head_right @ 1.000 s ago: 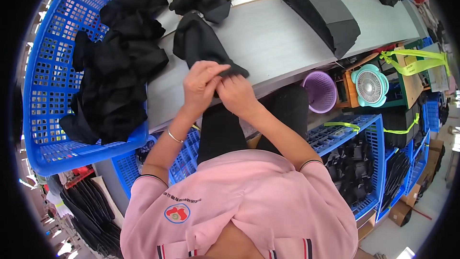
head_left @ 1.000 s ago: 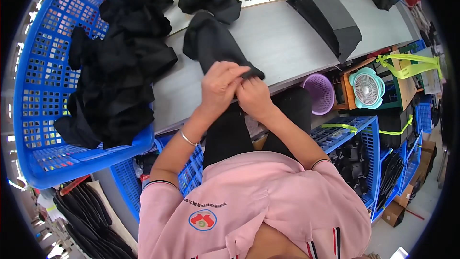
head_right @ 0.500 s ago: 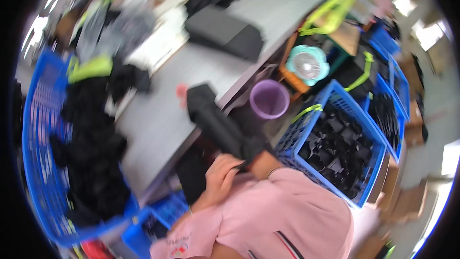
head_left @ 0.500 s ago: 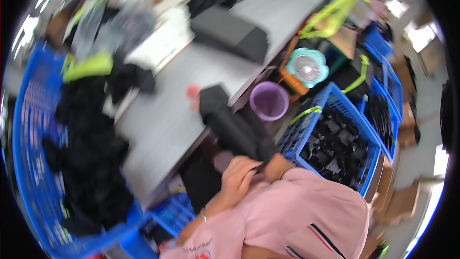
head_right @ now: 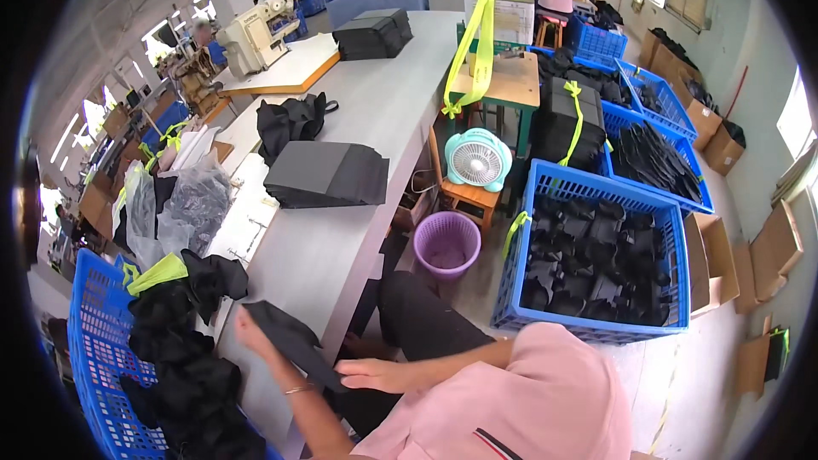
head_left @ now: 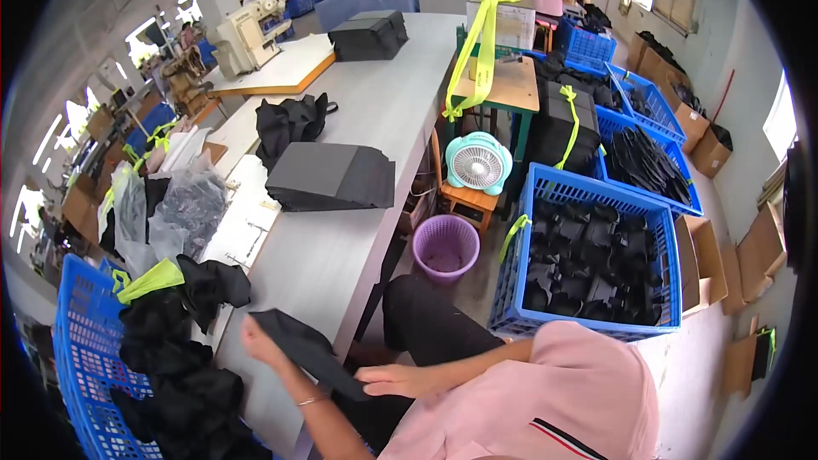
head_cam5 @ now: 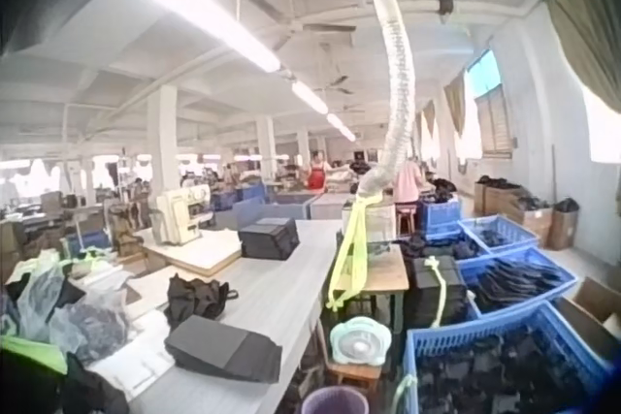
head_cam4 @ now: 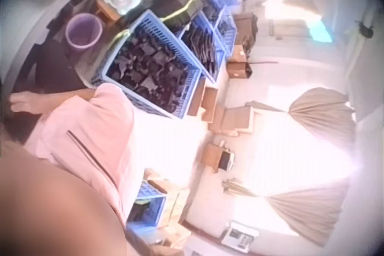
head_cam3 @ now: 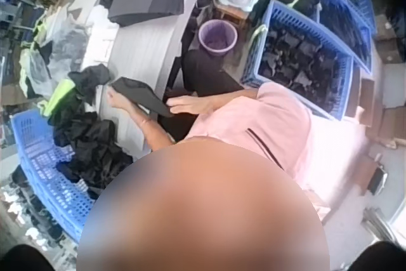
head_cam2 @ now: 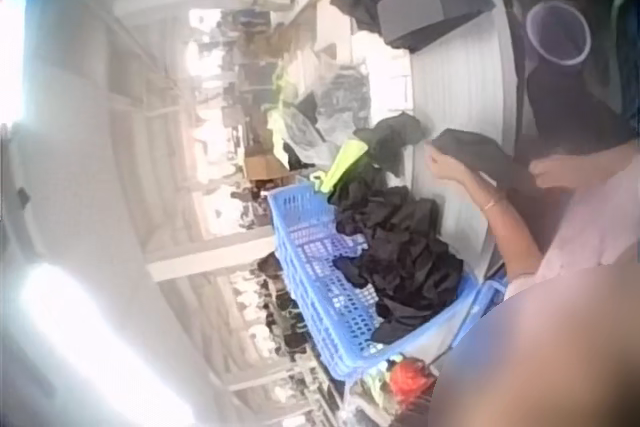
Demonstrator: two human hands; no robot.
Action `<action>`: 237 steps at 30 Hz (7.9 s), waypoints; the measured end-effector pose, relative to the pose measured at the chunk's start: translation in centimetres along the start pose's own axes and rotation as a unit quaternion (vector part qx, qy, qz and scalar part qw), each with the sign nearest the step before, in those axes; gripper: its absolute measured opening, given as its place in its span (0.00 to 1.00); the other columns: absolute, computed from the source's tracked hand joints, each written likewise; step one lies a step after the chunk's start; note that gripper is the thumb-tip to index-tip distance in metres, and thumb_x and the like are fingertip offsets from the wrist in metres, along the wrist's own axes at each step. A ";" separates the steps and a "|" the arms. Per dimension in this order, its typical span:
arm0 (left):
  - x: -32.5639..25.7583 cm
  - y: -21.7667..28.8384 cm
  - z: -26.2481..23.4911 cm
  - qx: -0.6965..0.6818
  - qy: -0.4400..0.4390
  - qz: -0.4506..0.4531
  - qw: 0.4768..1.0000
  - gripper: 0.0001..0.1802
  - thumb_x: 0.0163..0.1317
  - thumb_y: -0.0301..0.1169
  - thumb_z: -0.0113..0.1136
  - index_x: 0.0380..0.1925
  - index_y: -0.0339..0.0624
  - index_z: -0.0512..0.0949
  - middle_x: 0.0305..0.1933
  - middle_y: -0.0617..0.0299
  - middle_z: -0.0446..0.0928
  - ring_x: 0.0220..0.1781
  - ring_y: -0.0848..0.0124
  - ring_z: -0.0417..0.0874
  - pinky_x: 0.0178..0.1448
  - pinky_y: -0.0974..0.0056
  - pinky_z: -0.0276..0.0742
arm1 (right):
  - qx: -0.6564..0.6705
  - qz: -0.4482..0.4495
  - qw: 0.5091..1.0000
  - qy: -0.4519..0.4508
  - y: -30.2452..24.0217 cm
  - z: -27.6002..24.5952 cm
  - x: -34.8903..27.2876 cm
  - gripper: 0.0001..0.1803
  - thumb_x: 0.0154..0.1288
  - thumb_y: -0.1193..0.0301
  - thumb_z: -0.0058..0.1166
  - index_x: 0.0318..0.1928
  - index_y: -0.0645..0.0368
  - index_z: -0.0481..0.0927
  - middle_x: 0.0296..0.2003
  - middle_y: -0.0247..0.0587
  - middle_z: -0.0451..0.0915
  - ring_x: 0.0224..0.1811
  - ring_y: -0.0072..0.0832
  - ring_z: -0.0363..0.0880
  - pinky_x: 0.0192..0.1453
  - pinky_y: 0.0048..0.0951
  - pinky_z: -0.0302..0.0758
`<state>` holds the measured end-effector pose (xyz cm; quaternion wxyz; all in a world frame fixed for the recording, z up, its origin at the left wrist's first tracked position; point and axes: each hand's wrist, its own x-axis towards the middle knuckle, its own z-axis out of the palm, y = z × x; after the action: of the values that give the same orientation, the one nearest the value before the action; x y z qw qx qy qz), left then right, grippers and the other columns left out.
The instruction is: Inspecting and folding black fabric components in a manufacturing setting.
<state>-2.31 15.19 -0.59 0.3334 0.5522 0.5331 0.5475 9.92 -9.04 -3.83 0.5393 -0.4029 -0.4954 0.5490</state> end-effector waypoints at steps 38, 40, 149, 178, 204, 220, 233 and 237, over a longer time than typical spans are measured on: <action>-23.3 7.5 -6.4 -0.282 -0.517 -0.307 0.748 0.30 0.68 0.30 0.52 0.70 0.38 0.62 0.68 0.52 0.69 0.65 0.58 0.74 0.65 0.57 0.75 | 0.015 -0.090 0.990 -0.106 -0.3 0.8 2.4 0.10 0.72 0.67 0.57 0.36 0.62 0.78 0.30 0.27 0.75 0.35 0.17 0.70 0.43 0.26 0.71; -23.3 7.3 -6.8 -0.285 -0.491 -0.297 0.768 0.31 0.68 0.29 0.50 0.71 0.40 0.60 0.70 0.52 0.66 0.67 0.59 0.71 0.66 0.56 0.73 | 0.100 0.102 0.980 -0.137 2.2 3.1 1.5 0.08 0.70 0.69 0.58 0.38 0.62 0.79 0.32 0.29 0.79 0.35 0.19 0.73 0.45 0.27 0.73; -0.4 -0.7 -3.0 0.032 -0.291 0.093 0.952 0.08 0.55 0.18 0.65 0.33 0.39 0.77 0.26 0.73 0.72 0.34 0.85 0.74 0.39 0.74 0.71 | -0.435 -0.080 0.877 0.190 -1.2 -4.9 14.9 0.12 0.54 0.80 0.57 0.40 0.62 0.73 0.34 0.51 0.78 0.35 0.50 0.81 0.37 0.45 0.76; -0.7 3.6 -3.3 0.071 -0.291 0.158 0.941 0.23 0.65 0.35 0.62 0.59 0.41 0.76 0.68 0.53 0.71 0.66 0.59 0.73 0.68 0.61 0.67 | -0.511 -0.287 0.792 0.172 -2.4 -8.0 10.9 0.16 0.48 0.83 0.59 0.40 0.57 0.83 0.39 0.38 0.79 0.38 0.38 0.79 0.43 0.33 0.77; -3.3 5.5 4.0 -0.194 -0.240 0.020 0.951 0.16 0.66 0.33 0.63 0.51 0.36 0.82 0.53 0.58 0.83 0.57 0.71 0.81 0.62 0.67 0.73 | -0.672 -0.180 0.662 0.278 -10.7 -23.6 21.5 0.12 0.64 0.63 0.60 0.42 0.55 0.87 0.43 0.37 0.82 0.48 0.38 0.80 0.50 0.36 0.77; -20.6 -0.4 6.6 -0.467 -0.451 -0.487 0.584 0.59 0.50 0.82 0.36 0.71 0.49 0.61 0.69 0.61 0.68 0.72 0.64 0.68 0.75 0.52 0.63 | -0.617 0.005 0.781 0.096 -7.2 -6.1 -1.7 0.09 0.67 0.73 0.54 0.46 0.61 0.77 0.42 0.49 0.84 0.38 0.43 0.82 0.41 0.42 0.79; -22.5 0.3 6.3 -0.547 -0.520 -0.432 0.494 0.56 0.46 0.74 0.57 0.67 0.45 0.66 0.64 0.56 0.73 0.67 0.56 0.74 0.72 0.50 0.69 | -0.326 0.167 0.926 0.092 -11.5 -5.8 -8.5 0.09 0.72 0.70 0.52 0.47 0.61 0.77 0.40 0.49 0.85 0.35 0.37 0.85 0.41 0.33 0.77; -20.8 2.5 6.3 -0.595 -0.501 -0.367 0.511 0.47 0.56 0.54 0.71 0.68 0.39 0.64 0.67 0.51 0.70 0.68 0.50 0.73 0.73 0.48 0.69 | -0.241 0.171 0.948 0.118 -11.6 -7.1 -10.2 0.10 0.71 0.71 0.53 0.48 0.61 0.80 0.32 0.38 0.80 0.31 0.18 0.74 0.39 0.23 0.73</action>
<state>7.83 -3.82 -4.49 0.9665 0.1622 -0.0179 0.1980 20.09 -19.25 5.27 0.3786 -0.6614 -0.4692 0.4462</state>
